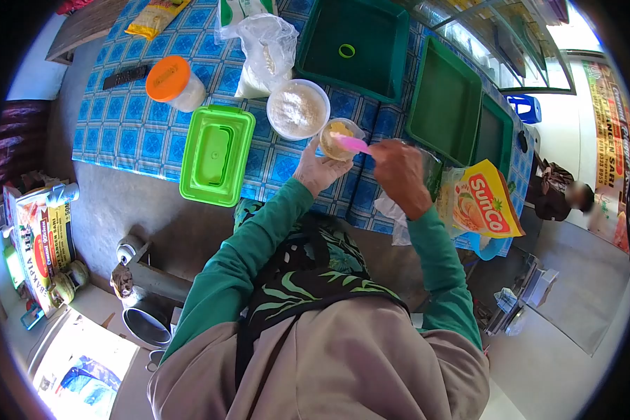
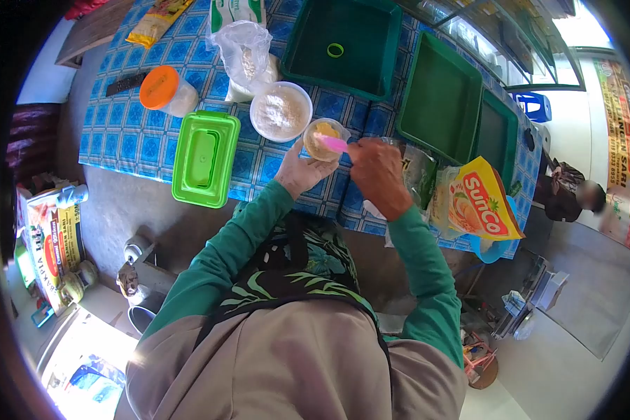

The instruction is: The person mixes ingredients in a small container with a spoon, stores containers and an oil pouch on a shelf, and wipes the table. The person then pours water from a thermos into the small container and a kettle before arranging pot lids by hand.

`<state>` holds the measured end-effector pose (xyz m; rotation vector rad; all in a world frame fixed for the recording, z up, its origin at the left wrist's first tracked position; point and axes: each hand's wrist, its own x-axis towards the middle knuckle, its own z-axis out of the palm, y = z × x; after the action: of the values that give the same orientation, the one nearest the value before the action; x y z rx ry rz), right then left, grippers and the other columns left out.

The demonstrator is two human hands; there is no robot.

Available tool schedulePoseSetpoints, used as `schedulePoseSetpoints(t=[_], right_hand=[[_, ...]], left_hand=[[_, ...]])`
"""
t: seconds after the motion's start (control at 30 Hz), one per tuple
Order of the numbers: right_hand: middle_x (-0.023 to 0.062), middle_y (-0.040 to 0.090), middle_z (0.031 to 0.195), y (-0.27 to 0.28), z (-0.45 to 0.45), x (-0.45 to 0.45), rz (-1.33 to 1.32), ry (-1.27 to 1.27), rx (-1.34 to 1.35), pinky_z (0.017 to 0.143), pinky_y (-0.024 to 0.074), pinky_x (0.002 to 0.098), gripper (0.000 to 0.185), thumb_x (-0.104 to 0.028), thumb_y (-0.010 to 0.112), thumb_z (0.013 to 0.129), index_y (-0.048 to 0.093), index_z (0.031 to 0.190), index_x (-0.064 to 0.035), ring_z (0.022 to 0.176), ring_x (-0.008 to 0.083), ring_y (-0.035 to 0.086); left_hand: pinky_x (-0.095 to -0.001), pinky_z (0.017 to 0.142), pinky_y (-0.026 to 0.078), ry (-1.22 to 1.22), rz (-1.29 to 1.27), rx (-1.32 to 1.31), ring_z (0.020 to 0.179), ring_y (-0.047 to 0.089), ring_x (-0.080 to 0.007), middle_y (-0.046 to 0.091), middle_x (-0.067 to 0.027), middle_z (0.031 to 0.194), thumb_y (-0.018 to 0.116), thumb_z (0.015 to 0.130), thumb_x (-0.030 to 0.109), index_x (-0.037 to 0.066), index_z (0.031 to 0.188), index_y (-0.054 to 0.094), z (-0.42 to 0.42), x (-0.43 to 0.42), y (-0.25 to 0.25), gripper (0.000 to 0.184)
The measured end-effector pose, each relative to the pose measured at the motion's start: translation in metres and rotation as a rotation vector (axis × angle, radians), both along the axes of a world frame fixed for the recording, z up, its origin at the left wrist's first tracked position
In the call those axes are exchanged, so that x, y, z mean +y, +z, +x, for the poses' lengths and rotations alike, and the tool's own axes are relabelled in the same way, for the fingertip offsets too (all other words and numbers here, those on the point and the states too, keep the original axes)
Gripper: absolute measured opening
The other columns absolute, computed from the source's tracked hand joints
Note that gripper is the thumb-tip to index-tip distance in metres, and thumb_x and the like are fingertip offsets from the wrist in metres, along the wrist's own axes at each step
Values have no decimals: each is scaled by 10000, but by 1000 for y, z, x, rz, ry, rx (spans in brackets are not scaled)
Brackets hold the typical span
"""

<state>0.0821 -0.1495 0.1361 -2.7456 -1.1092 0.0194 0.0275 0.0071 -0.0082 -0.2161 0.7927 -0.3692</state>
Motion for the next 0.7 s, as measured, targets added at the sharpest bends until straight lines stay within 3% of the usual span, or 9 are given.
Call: schedulePoseSetpoints(t=[0.1,0.27,0.3,0.37,0.5,0.57,0.6,0.67,0.7], right_hand=[[129,642,900,-36,-8,13,-200,42,99,707,485,408,157,-77,588,739,672,869,-54,827,310,609],[114,549,1014,-74,2,4,261,290,-154,806,415,454,233,-47,573,719,638,943,-37,980,313,511],[114,549,1014,-66,2,6,259,286,-157,806,415,454,233,-47,573,719,638,943,-37,980,313,511],[112,565,1030,-33,10,21,-223,147,6,815,406,447,294,-15,604,705,626,998,-25,1017,310,509],[128,603,992,-5,-30,29,139,70,-65,751,453,414,323,36,611,676,626,996,-7,914,283,575],[127,638,940,-52,-52,12,362,-56,603,615,480,380,344,85,580,691,611,1026,9,768,277,623],[127,638,940,-68,-59,15,369,-44,606,615,480,380,344,85,580,691,611,1026,9,768,277,623],[143,669,930,-96,-70,27,812,-787,1457,516,498,307,389,104,538,746,588,1126,40,679,227,654],[143,669,930,-113,-69,29,810,-773,1466,516,498,307,389,104,538,746,588,1126,40,679,227,654]], left_hand=[[-477,1079,330,-2,-39,-33,1286,390,-358,378,-228,1362,583,895,453,-71,1388,249,-1,-3,-1,793],[-474,1055,360,41,-103,-196,1251,423,-371,412,-234,1323,541,897,525,-61,1384,269,-4,-8,-33,809],[-478,1048,365,54,-48,-222,1244,427,-372,420,-234,1312,523,896,546,-60,1386,266,-4,-11,-29,820],[-483,1040,369,70,7,-255,1238,430,-372,429,-234,1301,506,896,567,-59,1388,263,-2,-8,-16,832],[-419,1057,371,-292,228,-106,1238,463,-287,440,-202,1363,437,965,463,-14,1400,284,-31,25,31,664],[-414,1028,408,-408,413,-152,1186,516,-284,480,-202,1331,447,967,438,-20,1388,326,-57,45,58,634],[-394,994,432,-451,733,-287,1118,560,-272,531,-192,1273,461,969,396,-30,1339,407,-72,57,70,566],[-352,921,470,-372,1290,-370,1008,615,-238,618,-172,1144,516,959,285,-52,1221,544,-97,77,104,428],[-330,882,483,-243,1519,-309,965,627,-214,653,-162,1074,558,946,218,-63,1152,601,-105,85,117,351]])
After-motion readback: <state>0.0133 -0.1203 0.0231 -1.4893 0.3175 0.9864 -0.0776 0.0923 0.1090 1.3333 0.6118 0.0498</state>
